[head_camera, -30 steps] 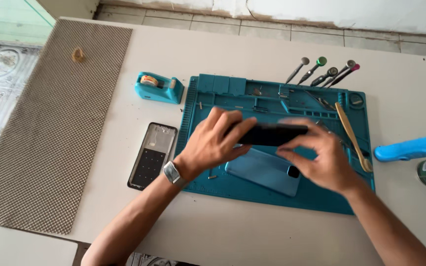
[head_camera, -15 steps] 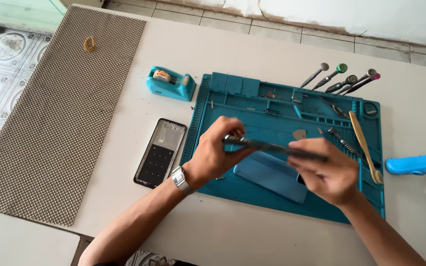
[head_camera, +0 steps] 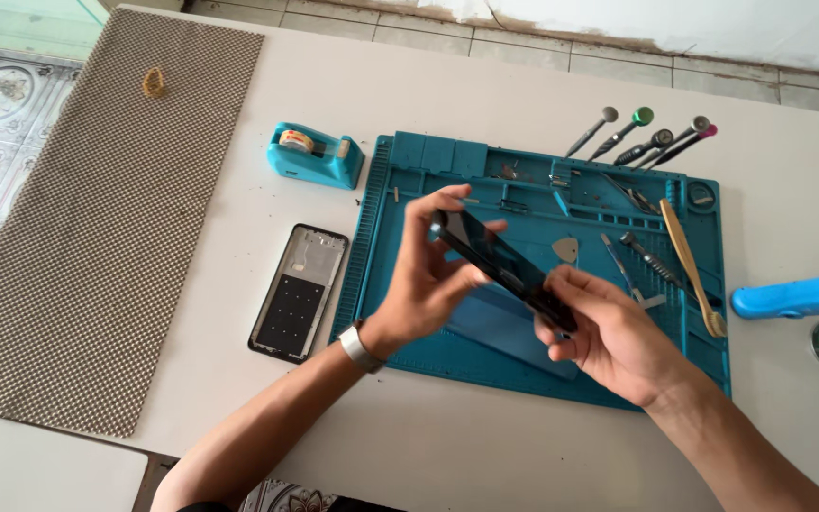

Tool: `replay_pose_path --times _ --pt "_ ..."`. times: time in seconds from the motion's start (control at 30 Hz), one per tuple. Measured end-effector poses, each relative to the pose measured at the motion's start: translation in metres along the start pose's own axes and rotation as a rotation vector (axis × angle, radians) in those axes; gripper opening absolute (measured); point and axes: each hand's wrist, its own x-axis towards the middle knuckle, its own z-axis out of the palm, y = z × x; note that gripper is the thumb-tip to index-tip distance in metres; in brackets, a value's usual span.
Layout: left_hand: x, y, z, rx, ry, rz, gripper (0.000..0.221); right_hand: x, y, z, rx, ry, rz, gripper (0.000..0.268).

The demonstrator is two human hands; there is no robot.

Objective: The person works on two smartphones on a blue repair mat, using a metal prying tool to separate the back cover from the frame. They repeatedly pry along the edges of both a black and a blue phone, then place them side by side on the mat.

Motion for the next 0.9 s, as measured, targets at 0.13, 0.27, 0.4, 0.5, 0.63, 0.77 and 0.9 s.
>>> replay_pose_path --times 0.13,0.27,0.4,0.5,0.63,0.77,0.9 --pt "0.005 -0.006 -0.017 -0.190 -0.017 0.002 0.053 0.002 -0.015 -0.004 -0.136 0.124 -0.085 0.015" --pt "-0.001 -0.005 -0.020 -0.133 0.089 -0.080 0.048 0.007 -0.020 -0.013 -0.530 0.256 -0.513 0.017" --pt "-0.007 0.003 -0.006 0.177 0.002 0.046 0.046 -0.008 -0.020 -0.002 -0.740 0.217 -0.768 0.012" --pt "-0.012 0.017 0.011 0.362 0.026 0.034 0.045 -0.026 -0.017 0.022 -1.008 0.262 -0.909 0.011" --pt "-0.015 0.028 0.025 0.492 0.055 0.062 0.047 -0.038 -0.015 0.054 -1.216 0.164 -1.189 0.012" --pt "-0.020 0.028 0.030 0.560 0.041 0.080 0.050 -0.042 -0.012 0.072 -1.213 0.079 -1.227 0.015" --pt "-0.023 0.029 0.031 0.575 0.004 0.077 0.048 -0.039 -0.007 0.073 -1.184 0.049 -1.200 0.016"
